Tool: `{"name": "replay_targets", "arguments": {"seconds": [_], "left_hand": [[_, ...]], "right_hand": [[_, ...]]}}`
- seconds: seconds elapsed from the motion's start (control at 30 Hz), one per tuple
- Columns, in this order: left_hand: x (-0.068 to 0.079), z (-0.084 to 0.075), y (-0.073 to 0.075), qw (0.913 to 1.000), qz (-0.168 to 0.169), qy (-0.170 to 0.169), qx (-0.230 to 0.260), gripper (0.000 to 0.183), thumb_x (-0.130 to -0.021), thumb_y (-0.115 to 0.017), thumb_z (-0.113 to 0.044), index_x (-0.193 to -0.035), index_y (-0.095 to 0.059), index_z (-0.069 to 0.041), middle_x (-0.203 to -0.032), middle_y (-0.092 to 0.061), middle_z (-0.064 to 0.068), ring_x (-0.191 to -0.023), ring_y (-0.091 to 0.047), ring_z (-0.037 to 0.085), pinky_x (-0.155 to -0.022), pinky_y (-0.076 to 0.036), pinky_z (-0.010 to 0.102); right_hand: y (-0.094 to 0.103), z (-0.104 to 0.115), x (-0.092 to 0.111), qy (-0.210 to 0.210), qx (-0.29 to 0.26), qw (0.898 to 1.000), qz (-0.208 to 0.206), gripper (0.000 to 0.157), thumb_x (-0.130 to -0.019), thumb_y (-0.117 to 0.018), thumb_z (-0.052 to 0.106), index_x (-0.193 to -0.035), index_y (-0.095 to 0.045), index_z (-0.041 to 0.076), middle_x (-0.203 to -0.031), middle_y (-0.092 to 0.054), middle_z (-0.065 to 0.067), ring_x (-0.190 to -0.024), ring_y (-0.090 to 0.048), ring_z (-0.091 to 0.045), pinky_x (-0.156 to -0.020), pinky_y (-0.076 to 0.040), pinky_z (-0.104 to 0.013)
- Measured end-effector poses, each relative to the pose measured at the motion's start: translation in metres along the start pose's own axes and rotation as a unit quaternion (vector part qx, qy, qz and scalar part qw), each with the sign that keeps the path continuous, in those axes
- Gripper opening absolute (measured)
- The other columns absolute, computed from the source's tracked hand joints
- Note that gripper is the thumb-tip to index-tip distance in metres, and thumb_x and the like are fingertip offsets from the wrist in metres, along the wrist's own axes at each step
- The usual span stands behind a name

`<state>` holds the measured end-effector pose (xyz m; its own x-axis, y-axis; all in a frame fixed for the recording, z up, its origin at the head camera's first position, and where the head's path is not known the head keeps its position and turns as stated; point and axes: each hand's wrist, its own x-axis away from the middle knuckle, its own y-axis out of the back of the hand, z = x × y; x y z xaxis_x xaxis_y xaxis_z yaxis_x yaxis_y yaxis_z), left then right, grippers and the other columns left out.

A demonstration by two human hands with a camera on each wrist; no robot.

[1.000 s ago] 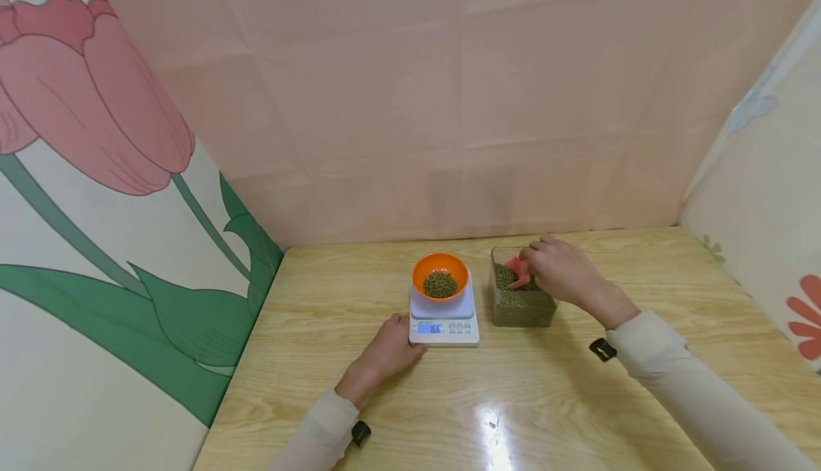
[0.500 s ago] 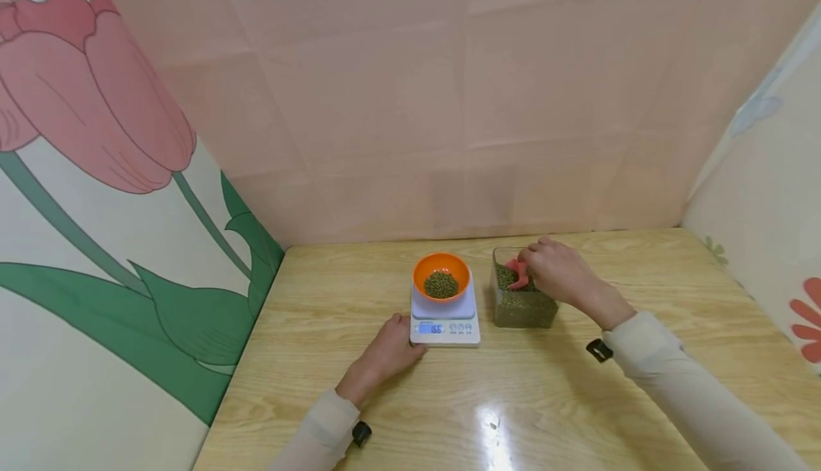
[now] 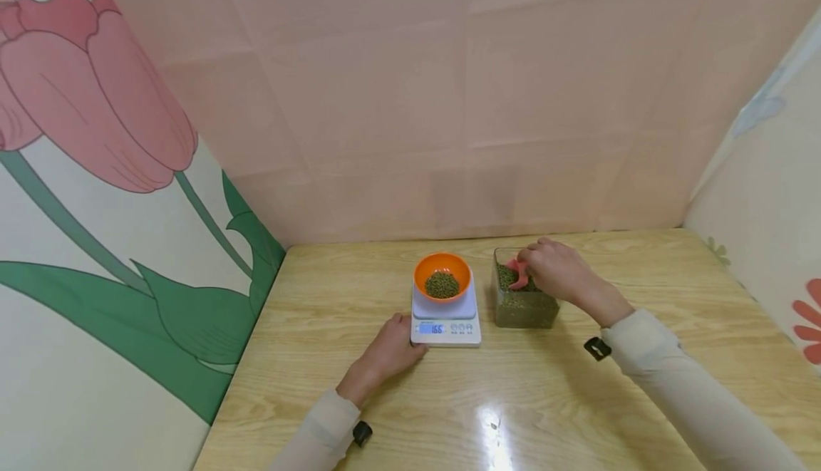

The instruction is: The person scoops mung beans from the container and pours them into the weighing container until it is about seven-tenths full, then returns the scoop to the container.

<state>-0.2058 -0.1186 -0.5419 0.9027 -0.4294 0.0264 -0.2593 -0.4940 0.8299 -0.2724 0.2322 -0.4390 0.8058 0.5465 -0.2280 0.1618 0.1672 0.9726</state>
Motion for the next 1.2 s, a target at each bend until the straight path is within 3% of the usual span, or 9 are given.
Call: {"name": "replay_targets", "arguments": {"seconds": [0.33, 0.67, 1.2], "left_hand": [[0.0008, -0.0008, 0.0008, 1.0000, 0.000, -0.003, 0.001, 0.055, -0.100, -0.075, -0.023, -0.152, -0.059, -0.013, -0.134, -0.070, 0.009, -0.111, -0.057, 0.020, -0.099, -0.054, 0.041], [0.0000, -0.0002, 0.0010, 1.0000, -0.001, -0.007, -0.002, 0.054, -0.100, -0.075, -0.021, -0.150, -0.060, -0.012, -0.131, -0.071, 0.009, -0.109, -0.058, 0.020, -0.098, -0.054, 0.042], [0.0004, -0.0015, 0.0015, 1.0000, 0.000, -0.001, 0.006, 0.053, -0.101, -0.074, -0.022, -0.151, -0.060, -0.014, -0.134, -0.070, 0.008, -0.111, -0.057, 0.020, -0.100, -0.054, 0.042]], "right_hand": [[-0.0010, -0.0024, 0.0029, -0.007, -0.009, 1.000, 0.006, 0.024, -0.090, -0.067, -0.010, -0.106, -0.080, 0.002, -0.103, -0.079, -0.015, -0.089, -0.068, -0.034, -0.077, -0.060, -0.050], [-0.0026, -0.0041, 0.0048, 0.005, -0.012, 1.000, -0.010, 0.025, -0.090, -0.067, -0.011, -0.107, -0.079, 0.001, -0.104, -0.079, -0.015, -0.089, -0.068, -0.035, -0.076, -0.060, -0.050], [0.0013, -0.0063, 0.0078, -0.011, -0.028, 1.000, 0.000, 0.021, -0.094, -0.070, -0.005, -0.113, -0.078, 0.001, -0.108, -0.078, -0.017, -0.098, -0.070, -0.039, -0.081, -0.060, -0.054]]}}
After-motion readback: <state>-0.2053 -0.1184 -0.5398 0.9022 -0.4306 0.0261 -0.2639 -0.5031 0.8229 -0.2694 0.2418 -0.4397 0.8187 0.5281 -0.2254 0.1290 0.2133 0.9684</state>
